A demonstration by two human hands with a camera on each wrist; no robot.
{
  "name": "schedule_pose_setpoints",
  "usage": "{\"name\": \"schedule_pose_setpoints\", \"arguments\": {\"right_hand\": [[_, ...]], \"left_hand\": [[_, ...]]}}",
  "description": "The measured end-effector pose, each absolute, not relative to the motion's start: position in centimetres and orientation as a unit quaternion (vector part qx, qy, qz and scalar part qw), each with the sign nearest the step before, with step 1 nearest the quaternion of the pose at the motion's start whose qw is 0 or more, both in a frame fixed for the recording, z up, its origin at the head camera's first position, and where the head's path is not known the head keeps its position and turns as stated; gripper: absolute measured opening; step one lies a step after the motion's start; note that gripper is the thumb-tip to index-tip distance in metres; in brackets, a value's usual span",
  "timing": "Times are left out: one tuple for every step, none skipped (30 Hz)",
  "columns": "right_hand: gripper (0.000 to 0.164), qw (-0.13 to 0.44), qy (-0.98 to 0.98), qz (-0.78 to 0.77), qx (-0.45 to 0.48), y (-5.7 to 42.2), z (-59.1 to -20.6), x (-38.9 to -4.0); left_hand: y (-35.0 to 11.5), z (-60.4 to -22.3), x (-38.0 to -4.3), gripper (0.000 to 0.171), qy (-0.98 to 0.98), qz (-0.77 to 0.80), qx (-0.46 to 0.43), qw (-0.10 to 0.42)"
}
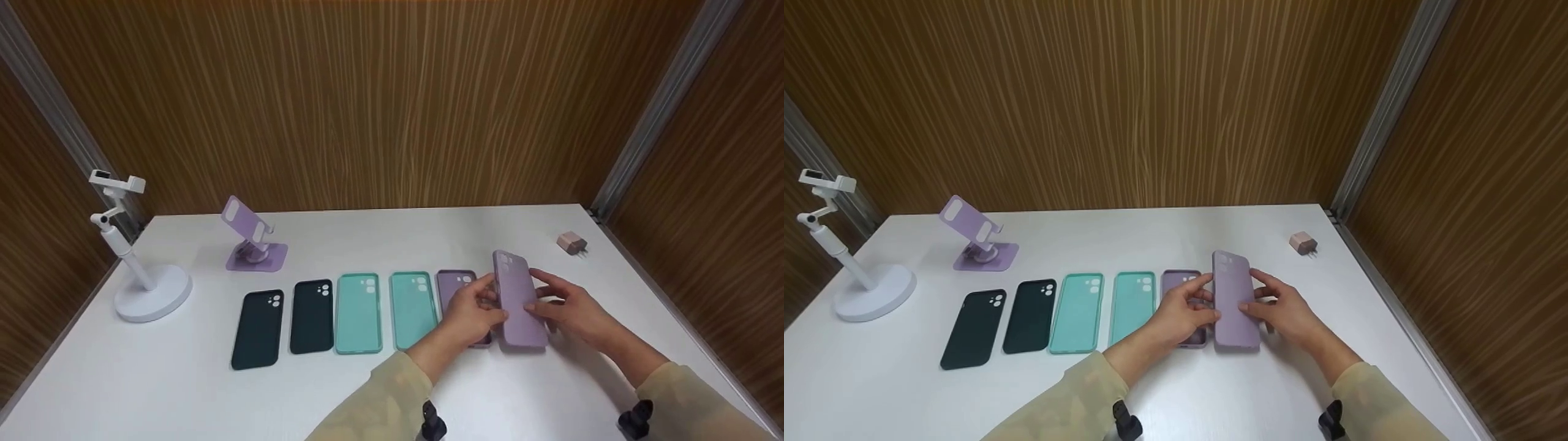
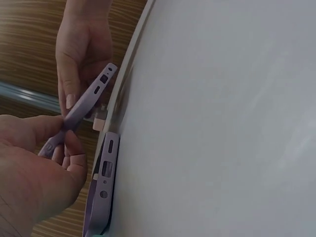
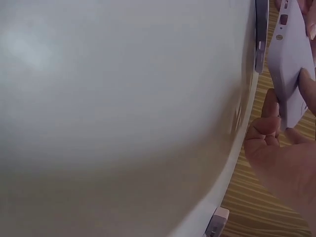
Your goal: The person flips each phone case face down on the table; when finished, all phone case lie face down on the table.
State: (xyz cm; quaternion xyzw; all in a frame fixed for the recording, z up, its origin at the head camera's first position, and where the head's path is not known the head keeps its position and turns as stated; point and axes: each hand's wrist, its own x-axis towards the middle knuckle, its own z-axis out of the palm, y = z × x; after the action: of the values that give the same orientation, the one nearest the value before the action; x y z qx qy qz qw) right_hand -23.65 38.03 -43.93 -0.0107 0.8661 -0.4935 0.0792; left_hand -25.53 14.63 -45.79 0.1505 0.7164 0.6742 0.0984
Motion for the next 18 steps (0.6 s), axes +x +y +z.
{"name": "schedule_pose_setpoints", "arguments": {"right_hand": [[0.084, 0.081, 0.867, -0.491, -0.012, 38.2, -44.0, -23.7], [0.083, 0.082, 0.867, -0.491, -0.012, 38.3, -44.0, -23.7], [0.082, 0.082, 0.867, -0.491, -0.013, 38.4, -44.1, -23.7], [0.081, 0.081, 0.868, -0.490, -0.013, 38.5, -44.2, -23.8], [0.081, 0.080, 0.868, -0.489, -0.015, 38.6, -44.2, -23.8], [0.081, 0.079, 0.869, -0.489, -0.017, 38.7, -44.2, -23.8], [0.081, 0.077, 0.870, -0.487, -0.020, 38.8, -44.3, -23.9], [0.081, 0.076, 0.870, -0.487, -0.021, 38.9, -44.3, -23.9], [0.081, 0.074, 0.871, -0.485, -0.021, 38.9, -44.3, -23.9], [0.081, 0.073, 0.873, -0.482, -0.020, 39.0, -44.3, -23.9], [0.082, 0.073, 0.874, -0.480, -0.020, 39.0, -44.3, -24.0], [0.082, 0.072, 0.877, -0.475, -0.020, 39.0, -44.3, -24.0], [0.081, 0.072, 0.879, -0.470, -0.020, 39.0, -44.3, -24.0], [0.081, 0.072, 0.880, -0.469, -0.020, 39.0, -44.3, -24.1], [0.081, 0.071, 0.882, -0.466, -0.021, 39.1, -44.4, -24.1], [0.080, 0.070, 0.884, -0.461, -0.026, 39.1, -44.4, -24.1], [0.080, 0.069, 0.886, -0.458, -0.028, 39.1, -44.4, -24.1], [0.080, 0.069, 0.887, -0.456, -0.030, 39.2, -44.5, -24.2]], "left_hand": [[14.7, -45.8, -25.5, 0.073, 0.722, 0.669, 0.146, 0.098], [14.8, -45.8, -25.5, 0.072, 0.728, 0.664, 0.140, 0.097], [14.9, -45.8, -25.5, 0.072, 0.735, 0.658, 0.134, 0.097], [15.0, -45.8, -25.4, 0.071, 0.742, 0.651, 0.127, 0.096], [15.1, -45.8, -25.4, 0.071, 0.749, 0.644, 0.120, 0.095], [15.2, -45.7, -25.4, 0.071, 0.755, 0.639, 0.110, 0.096], [15.4, -45.7, -25.4, 0.070, 0.762, 0.632, 0.104, 0.096], [15.5, -45.6, -25.3, 0.070, 0.767, 0.626, 0.097, 0.097], [15.6, -45.6, -25.3, 0.070, 0.773, 0.620, 0.091, 0.098], [15.7, -45.6, -25.3, 0.070, 0.778, 0.614, 0.086, 0.100], [15.8, -45.6, -25.3, 0.070, 0.781, 0.610, 0.081, 0.103], [15.8, -45.6, -25.3, 0.071, 0.785, 0.606, 0.079, 0.105], [15.9, -45.7, -25.3, 0.071, 0.788, 0.602, 0.078, 0.105], [15.9, -45.7, -25.3, 0.071, 0.790, 0.599, 0.080, 0.106], [16.0, -45.8, -25.3, 0.071, 0.791, 0.598, 0.082, 0.105], [16.0, -45.8, -25.3, 0.071, 0.791, 0.596, 0.084, 0.105], [16.1, -45.8, -25.3, 0.071, 0.792, 0.595, 0.085, 0.106], [16.1, -45.8, -25.3, 0.071, 0.792, 0.595, 0.088, 0.106]]}}
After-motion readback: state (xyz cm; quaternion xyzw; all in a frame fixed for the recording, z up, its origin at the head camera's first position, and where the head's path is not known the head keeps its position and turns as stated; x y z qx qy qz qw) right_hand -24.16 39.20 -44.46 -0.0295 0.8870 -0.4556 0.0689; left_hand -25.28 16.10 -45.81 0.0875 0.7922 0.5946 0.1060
